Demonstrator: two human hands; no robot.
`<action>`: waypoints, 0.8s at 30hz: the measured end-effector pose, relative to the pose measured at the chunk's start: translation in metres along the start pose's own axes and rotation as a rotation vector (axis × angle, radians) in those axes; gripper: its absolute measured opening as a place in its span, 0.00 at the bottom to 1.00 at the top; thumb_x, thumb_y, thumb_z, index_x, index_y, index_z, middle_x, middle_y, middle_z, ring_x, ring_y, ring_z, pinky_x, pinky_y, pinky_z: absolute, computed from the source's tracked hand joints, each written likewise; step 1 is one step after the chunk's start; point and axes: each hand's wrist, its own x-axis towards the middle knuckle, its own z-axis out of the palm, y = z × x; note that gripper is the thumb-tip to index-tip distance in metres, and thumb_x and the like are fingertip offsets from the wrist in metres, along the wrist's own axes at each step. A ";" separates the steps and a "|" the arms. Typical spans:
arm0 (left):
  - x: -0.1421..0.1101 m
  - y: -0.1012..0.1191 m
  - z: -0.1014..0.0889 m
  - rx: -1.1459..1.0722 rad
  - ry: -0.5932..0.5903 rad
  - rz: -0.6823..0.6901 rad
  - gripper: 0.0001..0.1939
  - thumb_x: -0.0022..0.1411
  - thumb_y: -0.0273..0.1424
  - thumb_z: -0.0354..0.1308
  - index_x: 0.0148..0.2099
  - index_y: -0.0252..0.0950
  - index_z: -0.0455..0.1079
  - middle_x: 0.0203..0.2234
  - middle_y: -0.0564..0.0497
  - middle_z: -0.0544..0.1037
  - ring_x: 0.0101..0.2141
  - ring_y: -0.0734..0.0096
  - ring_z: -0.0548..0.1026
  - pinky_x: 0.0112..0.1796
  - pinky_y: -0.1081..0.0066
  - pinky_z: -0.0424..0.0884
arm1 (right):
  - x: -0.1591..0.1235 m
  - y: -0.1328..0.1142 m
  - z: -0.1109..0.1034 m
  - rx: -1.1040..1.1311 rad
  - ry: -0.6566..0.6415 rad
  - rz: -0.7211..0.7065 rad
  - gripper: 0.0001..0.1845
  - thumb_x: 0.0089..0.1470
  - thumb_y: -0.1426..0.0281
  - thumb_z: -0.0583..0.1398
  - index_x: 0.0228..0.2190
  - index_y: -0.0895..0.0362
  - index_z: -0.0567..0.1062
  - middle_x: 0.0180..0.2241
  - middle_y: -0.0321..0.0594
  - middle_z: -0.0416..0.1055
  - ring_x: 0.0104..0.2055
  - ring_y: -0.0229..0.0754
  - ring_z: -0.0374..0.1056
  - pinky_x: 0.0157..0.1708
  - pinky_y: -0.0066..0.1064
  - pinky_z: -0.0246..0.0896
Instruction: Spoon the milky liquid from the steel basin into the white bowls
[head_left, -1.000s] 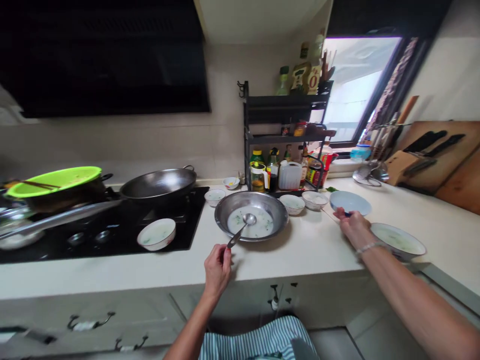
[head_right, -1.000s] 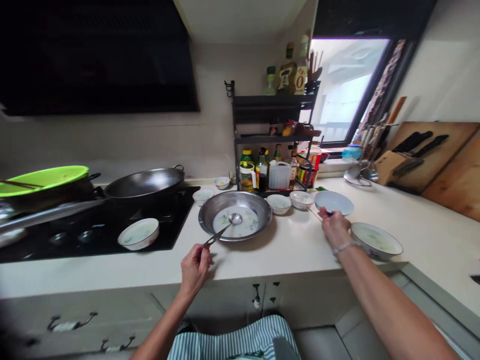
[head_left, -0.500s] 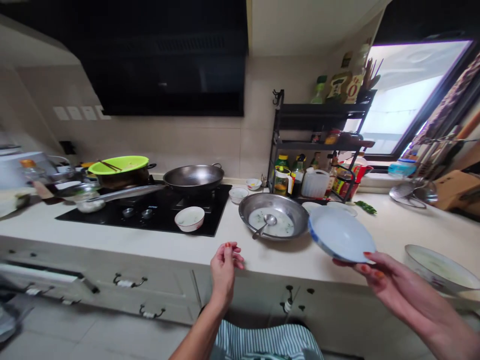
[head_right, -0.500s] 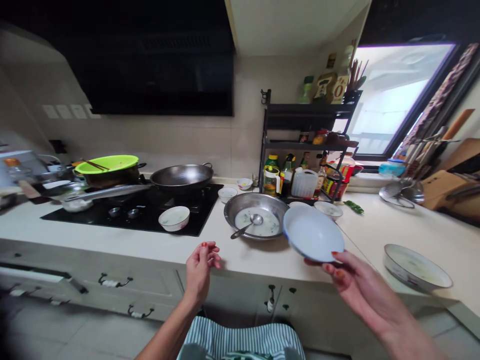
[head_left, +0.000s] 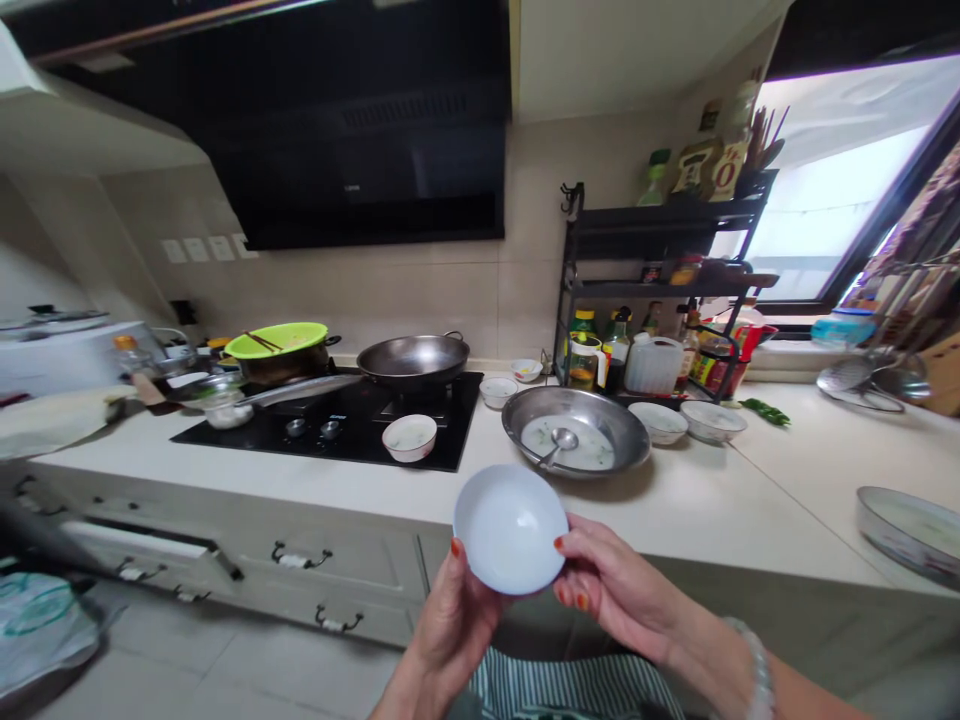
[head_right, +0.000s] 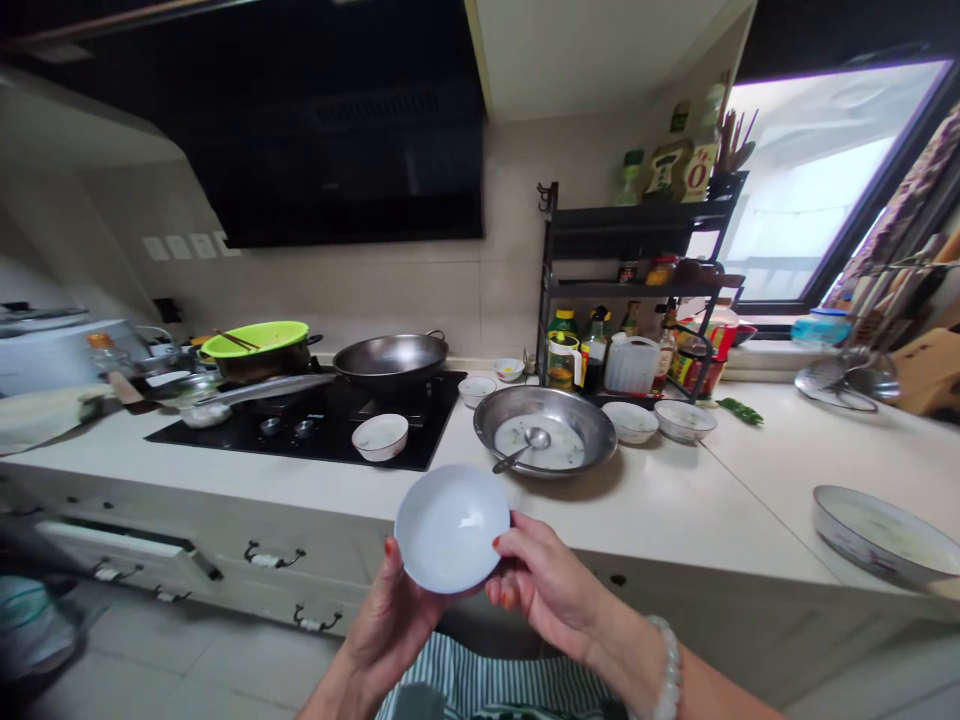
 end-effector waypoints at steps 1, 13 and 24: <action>0.001 0.000 -0.004 -0.026 0.008 0.009 0.44 0.49 0.53 0.69 0.65 0.45 0.63 0.57 0.40 0.73 0.59 0.43 0.68 0.53 0.48 0.71 | 0.005 0.000 -0.001 -0.056 -0.023 0.012 0.17 0.45 0.65 0.69 0.34 0.59 0.71 0.23 0.34 0.71 0.18 0.31 0.66 0.17 0.19 0.59; 0.075 0.036 -0.048 -0.079 0.179 0.199 0.40 0.57 0.47 0.65 0.68 0.47 0.56 0.56 0.41 0.74 0.50 0.49 0.76 0.44 0.51 0.77 | 0.054 -0.034 -0.058 -1.614 0.478 -0.776 0.29 0.51 0.62 0.65 0.55 0.55 0.74 0.35 0.48 0.77 0.35 0.51 0.73 0.37 0.40 0.66; 0.141 0.034 -0.046 -0.052 0.236 0.220 0.33 0.62 0.52 0.57 0.65 0.46 0.60 0.50 0.41 0.76 0.40 0.56 0.79 0.30 0.61 0.80 | 0.084 -0.063 -0.084 -1.280 0.486 -0.733 0.16 0.57 0.65 0.54 0.37 0.54 0.81 0.25 0.41 0.76 0.26 0.44 0.71 0.30 0.34 0.64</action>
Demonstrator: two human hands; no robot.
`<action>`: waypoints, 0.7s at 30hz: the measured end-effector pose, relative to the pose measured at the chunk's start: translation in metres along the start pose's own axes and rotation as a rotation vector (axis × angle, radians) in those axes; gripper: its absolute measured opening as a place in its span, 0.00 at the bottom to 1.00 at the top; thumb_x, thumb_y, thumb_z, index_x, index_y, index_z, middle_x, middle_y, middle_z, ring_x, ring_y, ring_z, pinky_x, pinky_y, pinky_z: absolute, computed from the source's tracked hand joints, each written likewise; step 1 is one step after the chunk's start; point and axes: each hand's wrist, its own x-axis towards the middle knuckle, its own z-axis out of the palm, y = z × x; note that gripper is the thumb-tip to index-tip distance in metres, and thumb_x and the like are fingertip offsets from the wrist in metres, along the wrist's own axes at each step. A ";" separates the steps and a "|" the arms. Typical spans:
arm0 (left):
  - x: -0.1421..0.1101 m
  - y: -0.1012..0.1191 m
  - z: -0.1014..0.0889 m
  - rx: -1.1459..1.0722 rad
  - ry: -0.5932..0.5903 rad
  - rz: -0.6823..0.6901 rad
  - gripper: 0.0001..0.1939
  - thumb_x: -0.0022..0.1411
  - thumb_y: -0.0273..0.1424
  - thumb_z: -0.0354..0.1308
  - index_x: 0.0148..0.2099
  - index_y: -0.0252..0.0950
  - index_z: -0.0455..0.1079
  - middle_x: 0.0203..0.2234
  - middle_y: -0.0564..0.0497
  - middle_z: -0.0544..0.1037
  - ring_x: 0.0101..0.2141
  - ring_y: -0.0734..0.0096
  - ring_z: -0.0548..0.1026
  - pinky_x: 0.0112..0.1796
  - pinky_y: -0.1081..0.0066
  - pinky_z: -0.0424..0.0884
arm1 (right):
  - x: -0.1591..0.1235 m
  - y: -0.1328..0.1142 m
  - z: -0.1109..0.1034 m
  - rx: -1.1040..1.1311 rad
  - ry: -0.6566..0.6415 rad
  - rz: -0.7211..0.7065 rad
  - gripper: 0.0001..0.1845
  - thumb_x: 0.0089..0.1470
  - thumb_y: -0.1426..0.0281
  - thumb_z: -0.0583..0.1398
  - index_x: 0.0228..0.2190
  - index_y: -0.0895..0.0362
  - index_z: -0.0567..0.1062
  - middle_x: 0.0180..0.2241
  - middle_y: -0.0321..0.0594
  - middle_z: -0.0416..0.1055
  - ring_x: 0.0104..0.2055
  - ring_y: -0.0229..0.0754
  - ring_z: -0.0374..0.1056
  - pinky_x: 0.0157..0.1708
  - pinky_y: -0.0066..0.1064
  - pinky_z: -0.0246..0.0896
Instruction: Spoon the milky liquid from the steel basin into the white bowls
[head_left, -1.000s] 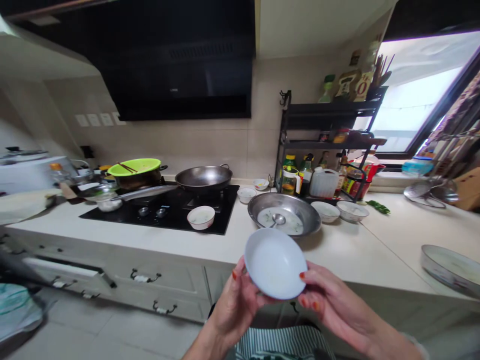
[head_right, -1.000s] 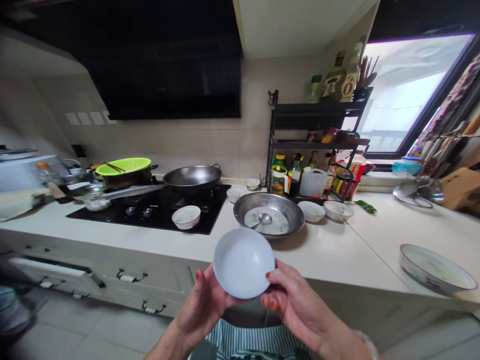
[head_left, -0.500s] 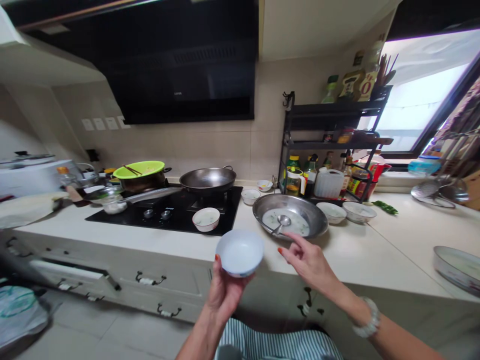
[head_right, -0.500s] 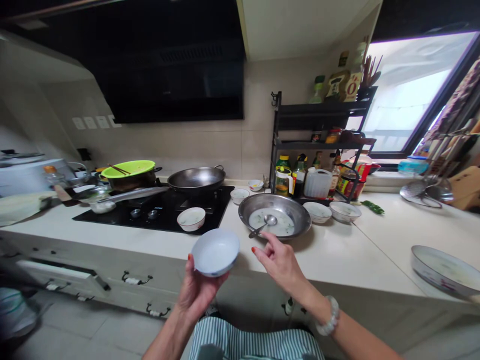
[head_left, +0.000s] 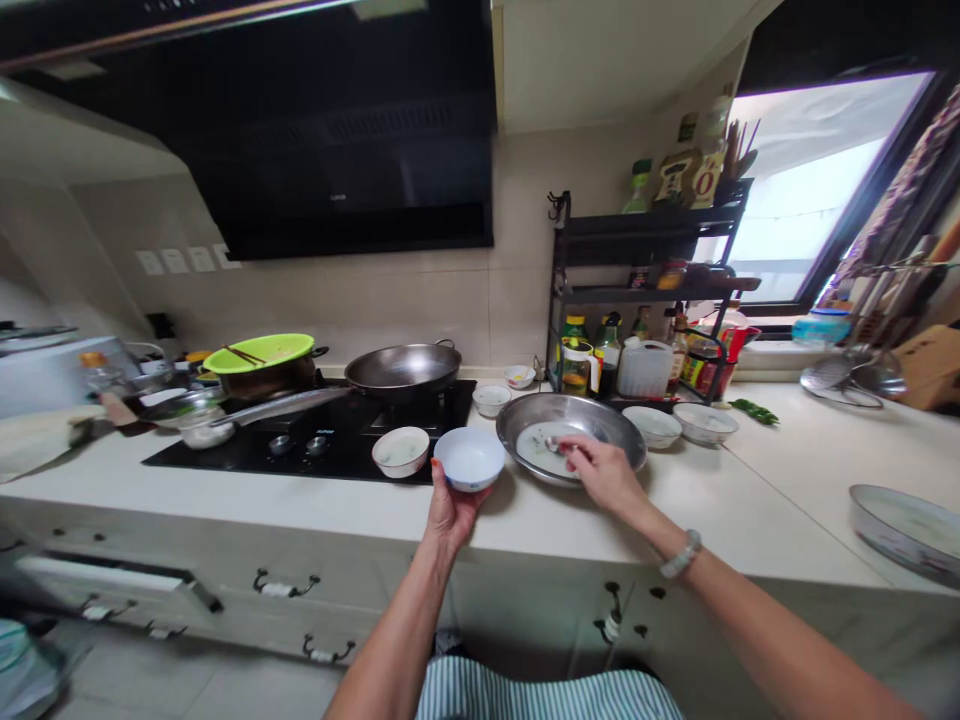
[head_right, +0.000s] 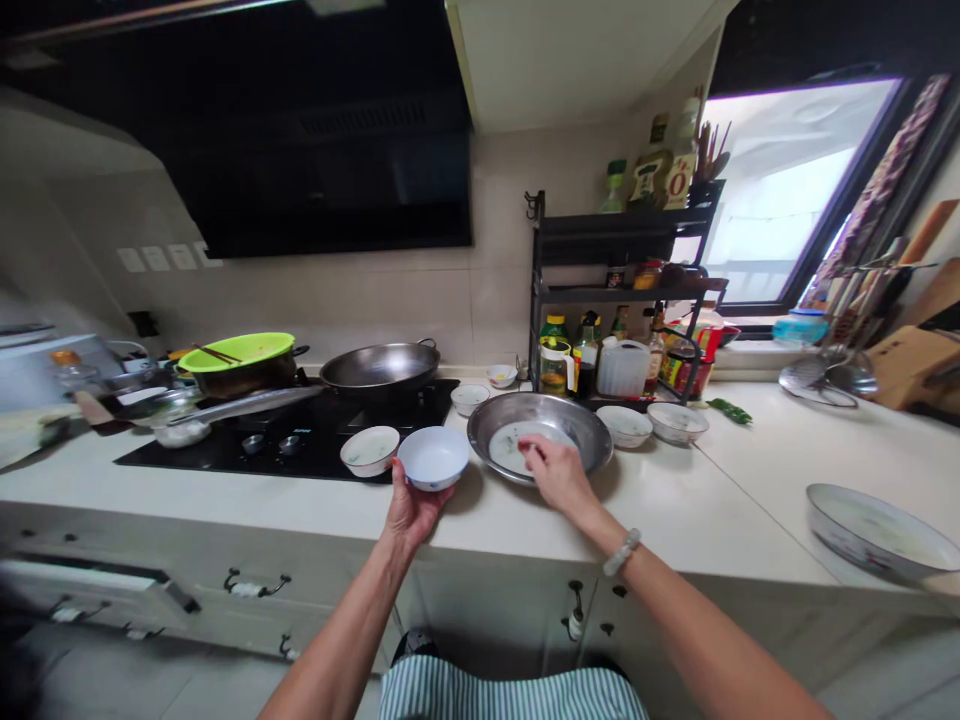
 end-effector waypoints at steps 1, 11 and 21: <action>0.001 -0.001 0.000 0.005 0.013 -0.001 0.33 0.62 0.52 0.56 0.65 0.45 0.60 0.50 0.41 0.76 0.39 0.57 0.79 0.30 0.61 0.80 | 0.003 0.007 -0.009 0.078 0.039 0.078 0.16 0.56 0.62 0.55 0.37 0.55 0.80 0.24 0.40 0.75 0.24 0.43 0.69 0.27 0.33 0.63; -0.001 -0.001 -0.003 0.001 0.023 -0.038 0.31 0.65 0.54 0.50 0.65 0.45 0.60 0.52 0.40 0.75 0.42 0.56 0.79 0.34 0.58 0.80 | 0.025 0.059 -0.040 -0.073 0.214 0.194 0.13 0.50 0.64 0.56 0.35 0.56 0.76 0.24 0.41 0.73 0.28 0.47 0.69 0.32 0.37 0.63; -0.001 -0.001 -0.002 0.067 -0.016 -0.067 0.33 0.67 0.53 0.46 0.68 0.45 0.57 0.57 0.38 0.71 0.44 0.53 0.78 0.34 0.58 0.80 | 0.020 0.046 -0.019 0.091 0.194 0.203 0.13 0.51 0.62 0.56 0.36 0.55 0.74 0.23 0.40 0.72 0.24 0.44 0.68 0.26 0.34 0.63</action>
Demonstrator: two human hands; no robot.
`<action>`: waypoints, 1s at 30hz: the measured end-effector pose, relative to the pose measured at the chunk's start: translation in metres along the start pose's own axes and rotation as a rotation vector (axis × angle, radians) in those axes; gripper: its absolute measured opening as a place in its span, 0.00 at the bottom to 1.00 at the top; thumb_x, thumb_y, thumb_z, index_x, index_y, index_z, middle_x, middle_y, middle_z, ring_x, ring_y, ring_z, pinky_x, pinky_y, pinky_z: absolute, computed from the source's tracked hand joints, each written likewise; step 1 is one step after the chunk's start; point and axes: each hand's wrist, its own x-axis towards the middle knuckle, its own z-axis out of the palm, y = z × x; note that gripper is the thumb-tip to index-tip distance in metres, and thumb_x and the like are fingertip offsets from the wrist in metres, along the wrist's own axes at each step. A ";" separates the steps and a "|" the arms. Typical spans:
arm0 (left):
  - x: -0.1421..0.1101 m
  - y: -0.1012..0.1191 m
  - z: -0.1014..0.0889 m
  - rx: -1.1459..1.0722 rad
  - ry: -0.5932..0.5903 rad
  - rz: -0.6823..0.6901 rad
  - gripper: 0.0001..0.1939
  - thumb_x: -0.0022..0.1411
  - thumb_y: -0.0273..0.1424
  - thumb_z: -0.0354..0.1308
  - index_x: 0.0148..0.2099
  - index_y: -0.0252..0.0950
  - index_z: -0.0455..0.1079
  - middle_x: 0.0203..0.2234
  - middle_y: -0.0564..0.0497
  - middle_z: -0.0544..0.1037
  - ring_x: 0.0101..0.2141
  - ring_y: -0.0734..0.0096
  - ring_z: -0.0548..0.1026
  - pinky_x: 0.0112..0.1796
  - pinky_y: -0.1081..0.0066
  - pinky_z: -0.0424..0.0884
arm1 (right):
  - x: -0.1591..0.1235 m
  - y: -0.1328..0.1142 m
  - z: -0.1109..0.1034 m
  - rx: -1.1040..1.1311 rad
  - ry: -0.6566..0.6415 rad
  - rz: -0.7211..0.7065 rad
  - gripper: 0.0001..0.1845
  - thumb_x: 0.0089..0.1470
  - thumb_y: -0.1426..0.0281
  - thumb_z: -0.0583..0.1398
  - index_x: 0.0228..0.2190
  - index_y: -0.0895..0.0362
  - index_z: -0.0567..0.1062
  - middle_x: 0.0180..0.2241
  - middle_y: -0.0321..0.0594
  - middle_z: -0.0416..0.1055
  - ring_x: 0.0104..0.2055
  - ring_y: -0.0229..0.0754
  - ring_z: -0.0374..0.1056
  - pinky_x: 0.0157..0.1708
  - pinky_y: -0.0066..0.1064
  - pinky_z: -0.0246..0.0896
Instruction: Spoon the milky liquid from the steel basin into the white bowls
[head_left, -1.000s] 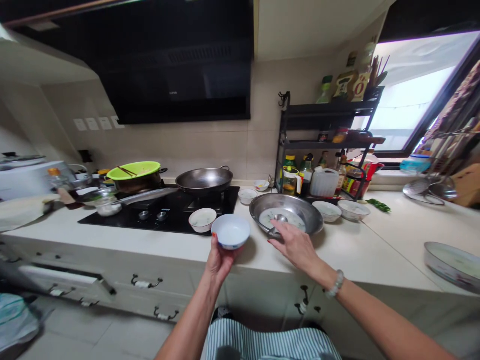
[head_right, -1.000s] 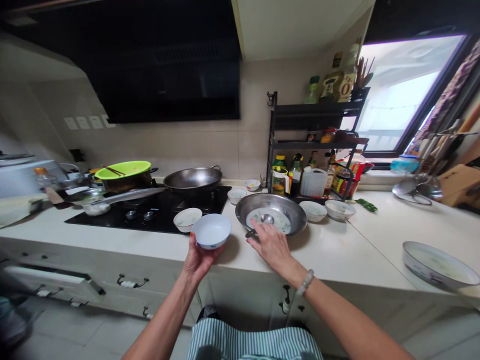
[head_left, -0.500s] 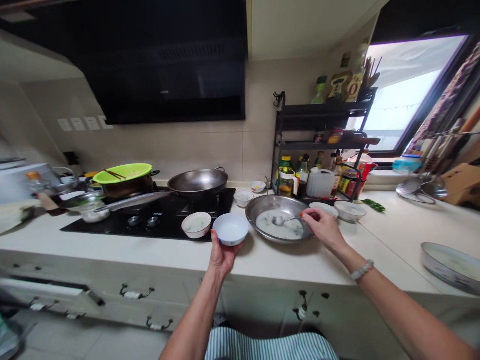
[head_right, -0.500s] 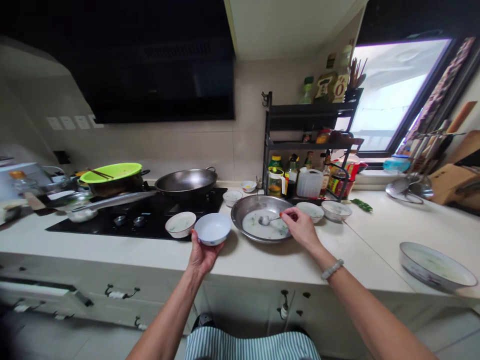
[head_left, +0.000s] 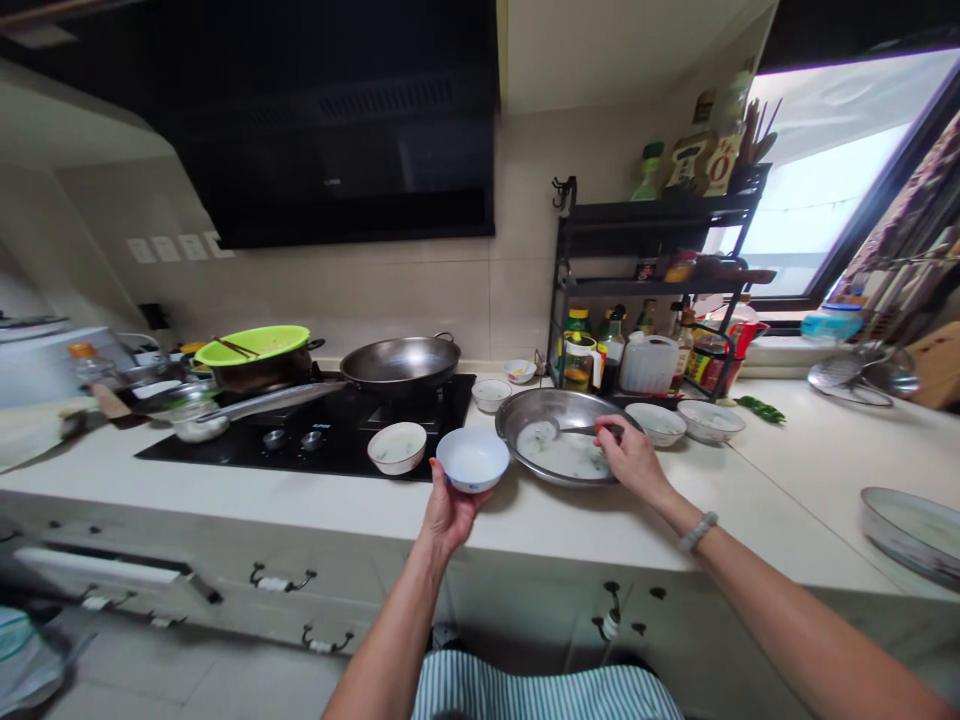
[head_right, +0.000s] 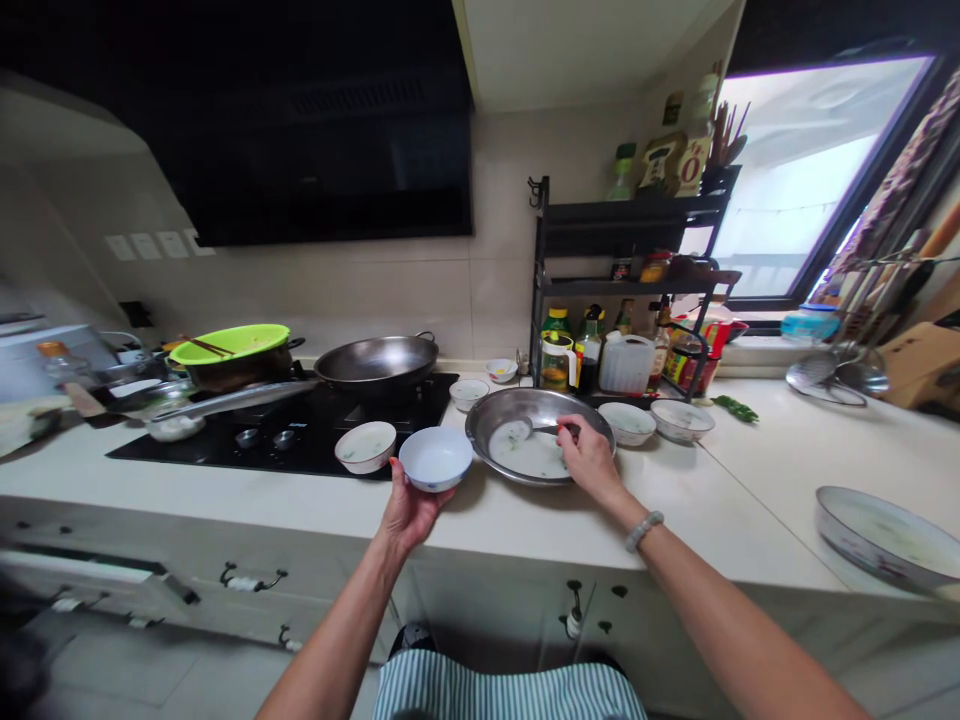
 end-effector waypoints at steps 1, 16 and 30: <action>0.000 0.000 -0.001 -0.005 0.002 0.000 0.33 0.67 0.53 0.46 0.68 0.46 0.57 0.58 0.38 0.71 0.44 0.53 0.78 0.34 0.58 0.80 | 0.000 -0.001 -0.001 0.076 0.014 0.073 0.13 0.51 0.61 0.57 0.36 0.56 0.73 0.22 0.39 0.72 0.21 0.42 0.66 0.21 0.32 0.61; 0.000 0.003 -0.003 -0.040 -0.005 -0.037 0.33 0.66 0.53 0.46 0.68 0.47 0.57 0.59 0.38 0.70 0.47 0.51 0.77 0.35 0.57 0.80 | -0.005 -0.004 -0.017 0.475 0.170 0.220 0.21 0.41 0.56 0.65 0.32 0.57 0.70 0.17 0.35 0.69 0.14 0.34 0.59 0.09 0.24 0.54; -0.002 0.004 0.000 -0.039 -0.019 -0.031 0.33 0.68 0.51 0.45 0.69 0.44 0.55 0.59 0.37 0.70 0.47 0.51 0.77 0.37 0.54 0.80 | -0.002 -0.011 -0.026 0.554 0.205 0.255 0.16 0.39 0.63 0.65 0.31 0.57 0.71 0.18 0.35 0.69 0.15 0.34 0.60 0.09 0.23 0.52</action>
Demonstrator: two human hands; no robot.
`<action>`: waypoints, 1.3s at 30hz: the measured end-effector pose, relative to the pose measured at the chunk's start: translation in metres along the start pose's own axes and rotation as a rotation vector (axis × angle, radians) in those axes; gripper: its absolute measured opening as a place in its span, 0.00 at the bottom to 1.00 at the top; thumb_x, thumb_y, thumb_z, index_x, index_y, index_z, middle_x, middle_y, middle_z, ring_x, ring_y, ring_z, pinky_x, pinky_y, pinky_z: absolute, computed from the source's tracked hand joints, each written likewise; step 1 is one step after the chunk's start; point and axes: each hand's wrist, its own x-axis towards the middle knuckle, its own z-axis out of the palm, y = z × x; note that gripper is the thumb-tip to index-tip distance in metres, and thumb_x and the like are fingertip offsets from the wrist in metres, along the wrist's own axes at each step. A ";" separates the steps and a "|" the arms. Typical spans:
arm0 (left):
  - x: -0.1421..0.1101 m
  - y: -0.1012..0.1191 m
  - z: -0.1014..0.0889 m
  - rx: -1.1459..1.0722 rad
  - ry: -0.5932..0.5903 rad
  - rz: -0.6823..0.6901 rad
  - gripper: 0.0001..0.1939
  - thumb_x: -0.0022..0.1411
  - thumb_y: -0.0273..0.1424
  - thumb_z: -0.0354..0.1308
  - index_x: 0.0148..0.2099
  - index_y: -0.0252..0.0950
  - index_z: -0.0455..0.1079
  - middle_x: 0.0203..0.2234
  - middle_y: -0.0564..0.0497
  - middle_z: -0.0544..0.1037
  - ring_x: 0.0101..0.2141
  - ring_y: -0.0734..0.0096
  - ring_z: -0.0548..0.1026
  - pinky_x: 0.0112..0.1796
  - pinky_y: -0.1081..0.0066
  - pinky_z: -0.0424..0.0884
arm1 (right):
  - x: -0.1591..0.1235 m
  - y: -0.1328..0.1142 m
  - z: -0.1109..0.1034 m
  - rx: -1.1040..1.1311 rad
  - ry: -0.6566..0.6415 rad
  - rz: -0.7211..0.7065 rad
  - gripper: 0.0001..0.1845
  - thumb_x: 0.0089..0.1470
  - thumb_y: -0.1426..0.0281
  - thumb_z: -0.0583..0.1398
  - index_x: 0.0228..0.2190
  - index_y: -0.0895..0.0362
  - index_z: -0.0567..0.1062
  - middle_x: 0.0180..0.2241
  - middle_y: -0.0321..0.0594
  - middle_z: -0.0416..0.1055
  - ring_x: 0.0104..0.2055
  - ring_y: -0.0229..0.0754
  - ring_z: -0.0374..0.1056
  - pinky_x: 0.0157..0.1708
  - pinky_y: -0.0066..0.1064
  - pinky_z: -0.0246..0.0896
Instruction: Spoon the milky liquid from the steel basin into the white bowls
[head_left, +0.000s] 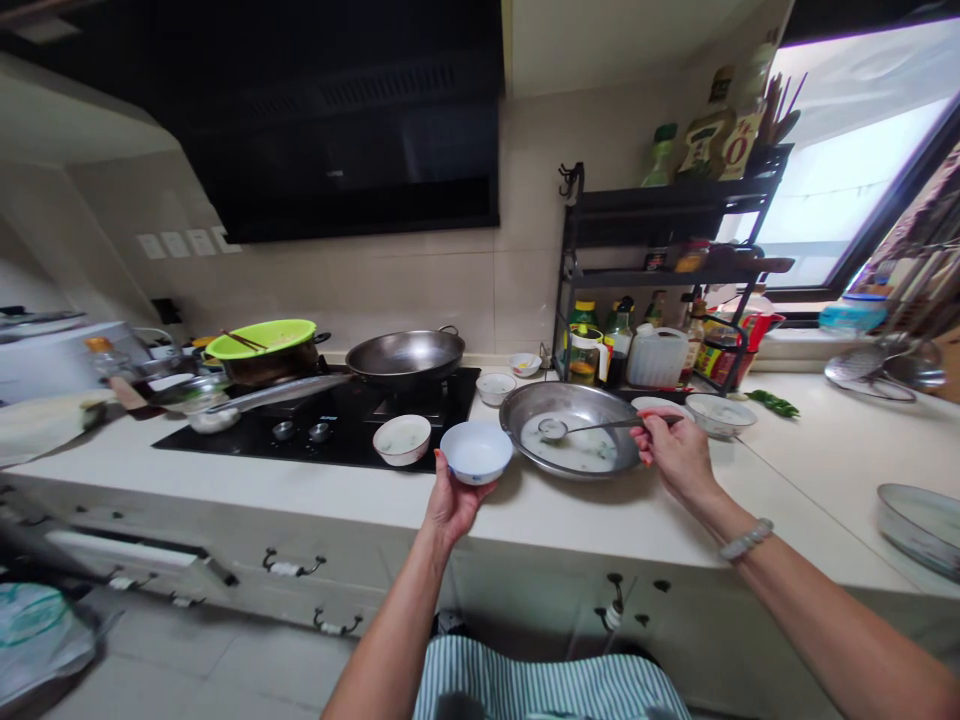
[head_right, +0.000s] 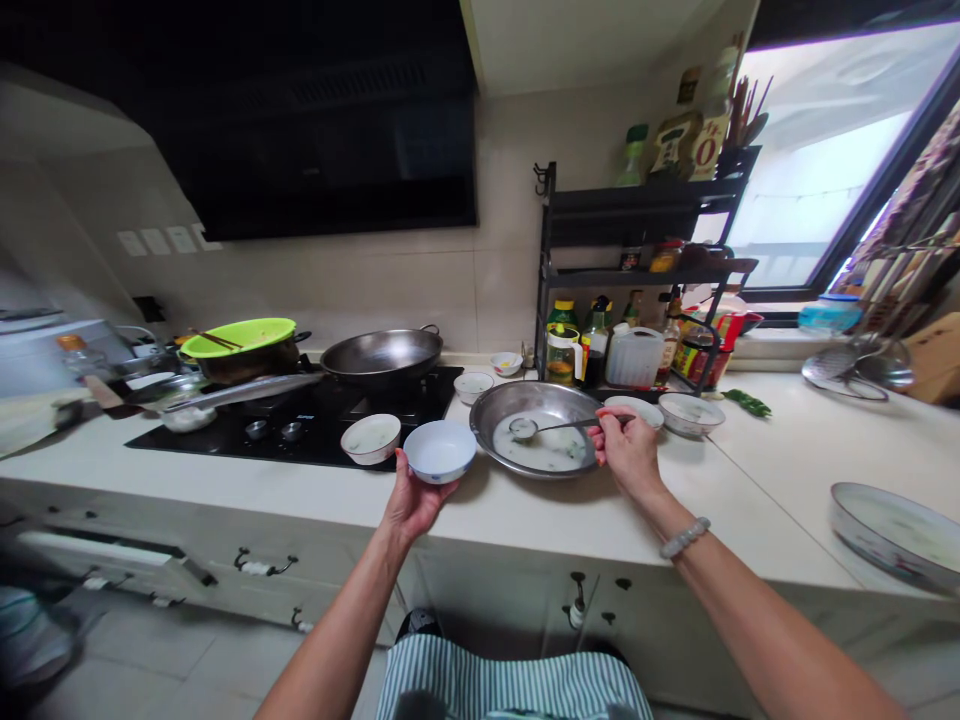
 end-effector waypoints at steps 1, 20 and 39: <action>0.000 0.000 0.000 0.002 -0.001 0.001 0.33 0.68 0.51 0.45 0.69 0.43 0.55 0.59 0.37 0.70 0.47 0.50 0.77 0.37 0.54 0.80 | 0.000 0.000 0.000 -0.006 -0.001 -0.001 0.16 0.39 0.63 0.65 0.31 0.57 0.70 0.18 0.35 0.68 0.15 0.34 0.60 0.09 0.23 0.52; 0.001 -0.001 -0.001 -0.002 0.002 -0.014 0.32 0.67 0.52 0.49 0.67 0.43 0.58 0.58 0.38 0.70 0.52 0.49 0.75 0.40 0.54 0.80 | -0.007 -0.042 0.022 0.088 -0.016 -0.019 0.13 0.39 0.67 0.63 0.30 0.56 0.70 0.17 0.36 0.69 0.16 0.34 0.60 0.09 0.21 0.50; 0.004 -0.002 -0.003 -0.048 0.024 -0.016 0.30 0.68 0.49 0.50 0.67 0.41 0.59 0.61 0.39 0.68 0.54 0.49 0.73 0.45 0.51 0.78 | -0.065 -0.025 0.053 -0.206 -0.492 -0.308 0.17 0.59 0.58 0.58 0.42 0.58 0.74 0.19 0.35 0.70 0.14 0.36 0.63 0.13 0.26 0.62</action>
